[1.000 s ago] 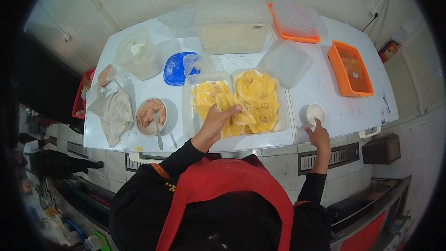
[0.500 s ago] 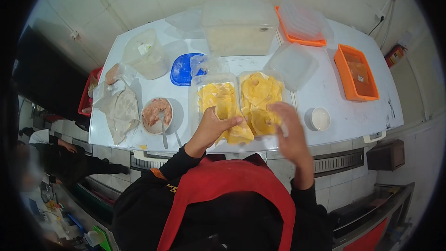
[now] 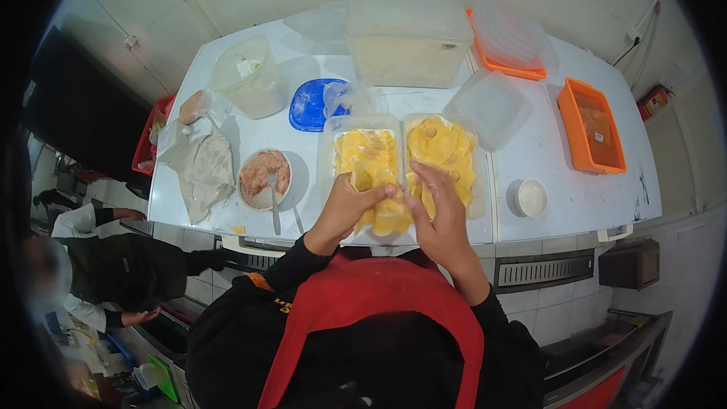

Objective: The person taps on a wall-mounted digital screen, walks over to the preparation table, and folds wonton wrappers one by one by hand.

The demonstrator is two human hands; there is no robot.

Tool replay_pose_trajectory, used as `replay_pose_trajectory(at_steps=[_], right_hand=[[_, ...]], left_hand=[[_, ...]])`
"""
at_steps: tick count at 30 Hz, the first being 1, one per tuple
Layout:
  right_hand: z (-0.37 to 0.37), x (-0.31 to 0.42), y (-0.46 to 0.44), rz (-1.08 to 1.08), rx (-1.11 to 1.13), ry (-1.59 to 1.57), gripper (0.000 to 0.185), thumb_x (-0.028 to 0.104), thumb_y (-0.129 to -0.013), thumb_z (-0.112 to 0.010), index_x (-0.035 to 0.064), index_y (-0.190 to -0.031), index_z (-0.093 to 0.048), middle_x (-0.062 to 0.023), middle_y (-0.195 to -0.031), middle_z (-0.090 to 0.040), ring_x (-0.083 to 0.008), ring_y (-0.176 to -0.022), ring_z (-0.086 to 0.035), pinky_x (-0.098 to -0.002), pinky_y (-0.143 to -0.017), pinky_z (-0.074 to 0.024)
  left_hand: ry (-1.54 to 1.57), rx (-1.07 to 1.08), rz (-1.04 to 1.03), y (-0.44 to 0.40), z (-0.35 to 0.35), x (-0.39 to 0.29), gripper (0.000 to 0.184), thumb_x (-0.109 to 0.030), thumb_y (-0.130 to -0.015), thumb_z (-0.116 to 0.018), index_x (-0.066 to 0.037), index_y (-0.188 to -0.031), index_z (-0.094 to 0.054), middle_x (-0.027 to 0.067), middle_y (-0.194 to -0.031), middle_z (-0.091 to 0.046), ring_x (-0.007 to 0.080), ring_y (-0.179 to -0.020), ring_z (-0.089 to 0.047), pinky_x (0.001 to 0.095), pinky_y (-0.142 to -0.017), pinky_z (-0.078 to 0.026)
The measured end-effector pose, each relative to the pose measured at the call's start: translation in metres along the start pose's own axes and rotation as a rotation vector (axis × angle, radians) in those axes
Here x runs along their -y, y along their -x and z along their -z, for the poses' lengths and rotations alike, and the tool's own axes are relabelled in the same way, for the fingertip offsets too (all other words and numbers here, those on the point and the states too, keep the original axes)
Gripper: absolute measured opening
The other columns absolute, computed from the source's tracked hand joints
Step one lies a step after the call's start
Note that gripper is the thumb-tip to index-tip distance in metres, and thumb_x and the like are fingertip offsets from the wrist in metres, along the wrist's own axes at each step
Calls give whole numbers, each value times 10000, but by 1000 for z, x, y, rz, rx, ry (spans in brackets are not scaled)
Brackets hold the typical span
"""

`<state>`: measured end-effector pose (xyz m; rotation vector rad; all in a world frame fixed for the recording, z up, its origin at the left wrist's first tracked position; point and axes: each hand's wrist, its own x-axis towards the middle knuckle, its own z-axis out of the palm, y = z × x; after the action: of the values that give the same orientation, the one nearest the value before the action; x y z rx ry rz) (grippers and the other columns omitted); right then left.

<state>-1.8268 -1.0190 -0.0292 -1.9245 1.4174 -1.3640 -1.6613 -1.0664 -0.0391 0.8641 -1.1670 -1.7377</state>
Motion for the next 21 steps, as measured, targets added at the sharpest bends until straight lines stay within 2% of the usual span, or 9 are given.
replay_pose_trajectory(at_steps=[2,3,6,10,13,16,21], right_hand=[[-14,1,10,-237,43,-418,446,-34,-824,-579,-4,-1252,-457,-139,-1144,-527,-178,-979,-567,-280,-885,-436],[-21,-3,12,-337,-13,-617,488,-4,-828,-633,0,-1261,-407,-81,-1020,-575,-88,-898,-556,-216,-805,-441],[-18,-2,10,-402,-203,-721,470,23,-832,-644,18,-1238,-407,-61,-909,-612,-83,-872,-559,-213,-776,-437],[-15,0,3,-358,-267,-825,449,31,-838,-639,29,-1226,-414,-59,-856,-628,-87,-855,-568,-201,-768,-421],[-9,-4,-3,-254,-165,-854,444,29,-838,-635,29,-1225,-419,-74,-873,-629,-100,-849,-574,-204,-769,-419],[4,0,-14,-142,-4,-742,448,15,-832,-628,20,-1229,-421,-79,-885,-615,-106,-844,-572,-214,-755,-428],[25,12,-33,-100,319,-564,458,-31,-810,-598,8,-1237,-439,-66,-885,-578,-99,-792,-550,-228,-697,-450]], left_hand=[[116,-19,23,-1,0,3,230,-139,-840,-665,14,-1001,-605,50,-897,-643,99,-807,-602,247,-700,-490],[197,-20,29,-3,0,6,234,-139,-848,-654,12,-1017,-596,52,-917,-638,106,-832,-603,254,-716,-493],[429,32,101,-3,1,7,256,-133,-863,-632,8,-1065,-564,58,-977,-621,126,-910,-601,274,-765,-499],[548,102,129,-2,-1,6,292,-117,-870,-614,8,-1121,-532,70,-1044,-606,144,-965,-598,294,-802,-505],[433,119,82,0,-3,3,289,-137,-870,-622,16,-1103,-546,69,-1015,-619,137,-939,-605,279,-798,-500],[190,140,21,4,-4,-5,250,-164,-852,-642,13,-1024,-605,44,-909,-644,120,-827,-620,258,-713,-492],[-464,142,-108,6,1,-20,230,-217,-788,-674,9,-807,-641,64,-645,-593,107,-615,-569,288,-548,-421]])
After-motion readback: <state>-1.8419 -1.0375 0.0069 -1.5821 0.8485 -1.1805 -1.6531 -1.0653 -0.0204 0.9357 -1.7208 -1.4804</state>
